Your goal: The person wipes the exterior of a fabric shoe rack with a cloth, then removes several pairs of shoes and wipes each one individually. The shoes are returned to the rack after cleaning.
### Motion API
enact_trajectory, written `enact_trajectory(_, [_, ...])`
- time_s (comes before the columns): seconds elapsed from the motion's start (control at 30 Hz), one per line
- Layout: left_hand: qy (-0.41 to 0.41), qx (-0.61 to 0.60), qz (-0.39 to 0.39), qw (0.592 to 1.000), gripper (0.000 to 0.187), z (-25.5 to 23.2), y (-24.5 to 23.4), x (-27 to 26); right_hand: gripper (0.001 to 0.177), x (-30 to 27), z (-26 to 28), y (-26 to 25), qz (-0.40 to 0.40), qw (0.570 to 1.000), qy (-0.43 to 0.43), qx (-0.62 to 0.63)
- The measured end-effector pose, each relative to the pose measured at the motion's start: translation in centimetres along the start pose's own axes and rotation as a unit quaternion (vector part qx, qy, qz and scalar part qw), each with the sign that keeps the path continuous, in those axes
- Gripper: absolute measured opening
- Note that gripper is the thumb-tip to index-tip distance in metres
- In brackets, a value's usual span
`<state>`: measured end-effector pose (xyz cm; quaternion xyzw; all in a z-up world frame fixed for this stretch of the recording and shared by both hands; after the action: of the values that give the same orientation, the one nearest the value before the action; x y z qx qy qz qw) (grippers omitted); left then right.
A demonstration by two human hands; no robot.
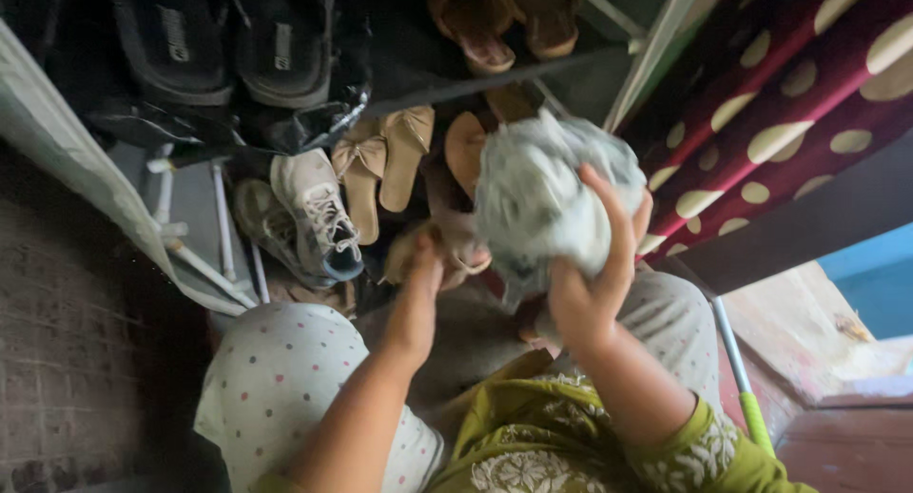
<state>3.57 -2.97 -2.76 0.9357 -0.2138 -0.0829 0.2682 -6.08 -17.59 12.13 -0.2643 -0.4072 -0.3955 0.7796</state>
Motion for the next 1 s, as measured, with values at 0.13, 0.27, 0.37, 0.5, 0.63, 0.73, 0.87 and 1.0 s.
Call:
enact_trajectory(0.13, [-0.048, 0.042, -0.094, 0.994, 0.062, 4.8, -0.8, 0.8, 0.064, -1.2, 0.7, 1.7, 0.061, 0.997, -0.012, 0.041])
enact_trajectory(0.27, [0.079, 0.086, -0.021, 0.993, 0.057, 5.0, -0.7, 1.1, 0.072, -0.8, 0.7, 3.2, 0.185, 0.982, -0.003, -0.03])
enact_trajectory(0.37, [0.04, 0.123, -0.031, 0.991, 0.058, 4.7, -0.6, 0.9, 0.081, -0.2, 1.2, 3.2, 0.223, 0.972, -0.04, -0.067])
enact_trajectory(0.5, [0.153, 0.171, -0.039, 0.973, 0.055, 3.3, -0.2, 0.6, 0.086, 0.7, 1.8, 2.7, 0.376, 0.92, -0.086, -0.07])
enact_trajectory(0.63, [0.278, 0.279, -0.093, 0.914, 0.051, 1.7, 0.0, 0.3, 0.083, 0.6, 2.3, 2.3, 0.376, 0.923, -0.079, -0.031])
enact_trajectory(0.73, [0.209, 0.184, -0.029, 0.96, 0.049, 0.3, 1.0, -0.8, 0.069, -0.7, 1.3, 2.2, 0.312, 0.945, -0.065, -0.07])
enact_trajectory(0.87, [0.104, 0.209, 0.003, 0.972, 0.053, -0.6, 2.2, -1.1, 0.047, -1.0, -1.5, 1.3, 0.226, 0.968, -0.046, -0.096])
enact_trajectory(1.0, [0.061, 0.16, -0.015, 0.985, 0.055, 0.4, 1.9, -0.8, 0.045, 0.0, -2.8, 0.0, 0.137, 0.981, -0.027, -0.132])
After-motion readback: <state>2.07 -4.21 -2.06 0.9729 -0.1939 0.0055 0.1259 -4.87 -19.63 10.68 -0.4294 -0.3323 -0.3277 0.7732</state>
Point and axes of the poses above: each hand's wrist, its own x-axis towards the middle knuckle, its own y-axis out of the palm, z = x × y, the point moved 3 cm from there along x, towards the middle knuckle, and after that the axes turned 8 degrees about -z, right-handed, at the moved point
